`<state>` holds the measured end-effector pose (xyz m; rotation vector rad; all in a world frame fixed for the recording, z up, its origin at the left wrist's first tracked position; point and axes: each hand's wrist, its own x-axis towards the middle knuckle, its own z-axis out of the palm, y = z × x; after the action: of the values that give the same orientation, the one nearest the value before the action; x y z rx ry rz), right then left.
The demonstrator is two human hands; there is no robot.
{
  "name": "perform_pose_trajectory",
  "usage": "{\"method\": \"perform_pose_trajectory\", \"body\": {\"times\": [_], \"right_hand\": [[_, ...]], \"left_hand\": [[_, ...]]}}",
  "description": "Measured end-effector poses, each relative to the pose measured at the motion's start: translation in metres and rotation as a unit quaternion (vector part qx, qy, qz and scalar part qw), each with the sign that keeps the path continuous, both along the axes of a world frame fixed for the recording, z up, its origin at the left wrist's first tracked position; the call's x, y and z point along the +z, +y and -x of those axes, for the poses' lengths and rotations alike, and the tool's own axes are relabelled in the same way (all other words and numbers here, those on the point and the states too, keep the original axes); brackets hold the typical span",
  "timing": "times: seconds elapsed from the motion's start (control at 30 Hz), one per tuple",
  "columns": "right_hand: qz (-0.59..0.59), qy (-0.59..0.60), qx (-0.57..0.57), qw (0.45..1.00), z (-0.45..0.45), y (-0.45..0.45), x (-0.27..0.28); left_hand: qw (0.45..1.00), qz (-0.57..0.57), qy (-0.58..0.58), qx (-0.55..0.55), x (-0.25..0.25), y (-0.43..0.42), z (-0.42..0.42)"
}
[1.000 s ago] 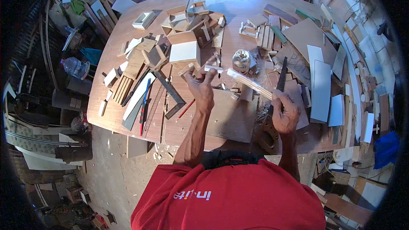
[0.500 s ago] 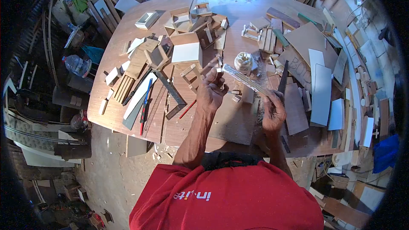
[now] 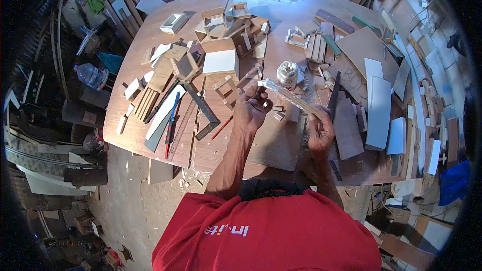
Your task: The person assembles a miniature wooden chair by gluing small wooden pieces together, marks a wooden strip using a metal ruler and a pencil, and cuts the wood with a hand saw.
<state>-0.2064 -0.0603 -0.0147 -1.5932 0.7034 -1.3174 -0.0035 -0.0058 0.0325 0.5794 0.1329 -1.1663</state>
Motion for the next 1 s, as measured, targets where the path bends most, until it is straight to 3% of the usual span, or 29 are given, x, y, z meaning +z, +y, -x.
{"method": "perform_pose_trajectory", "body": {"times": [0.1,0.3,0.47,0.53,0.63,0.73,0.8,0.93,1.0], "right_hand": [[-0.065,-0.085,-0.034,0.994,-0.001,-0.003,-0.015],[-0.028,-0.048,-0.019,0.998,-0.003,0.0,0.001],[-0.024,-0.008,-0.024,0.999,0.015,-0.015,-0.022],[0.044,0.074,-0.124,0.989,0.028,-0.032,-0.008],[0.113,0.246,-0.13,0.954,0.032,-0.064,0.052],[0.207,0.32,-0.14,0.914,0.021,-0.092,0.095],[0.319,0.418,-0.075,0.847,0.01,-0.11,0.114],[0.33,0.489,-0.017,0.807,-0.022,-0.128,0.132],[0.361,0.544,-0.003,0.757,-0.038,-0.137,0.133]], "left_hand": [[1.0,-0.018,0.001,0.005,0.001,0.001,-0.004],[1.0,-0.011,-0.003,0.007,-0.009,0.0,-0.002],[1.0,-0.007,-0.022,0.002,-0.019,0.0,-0.009],[0.993,-0.02,-0.112,0.04,-0.022,0.007,-0.013],[0.98,-0.049,-0.184,0.065,-0.028,0.014,-0.014],[0.969,-0.073,-0.213,0.1,-0.025,0.02,-0.005],[0.954,-0.084,-0.27,0.101,-0.023,0.026,-0.001],[0.943,-0.068,-0.307,0.105,-0.04,0.038,0.0],[0.933,-0.09,-0.326,0.124,-0.041,0.045,0.004]]}}
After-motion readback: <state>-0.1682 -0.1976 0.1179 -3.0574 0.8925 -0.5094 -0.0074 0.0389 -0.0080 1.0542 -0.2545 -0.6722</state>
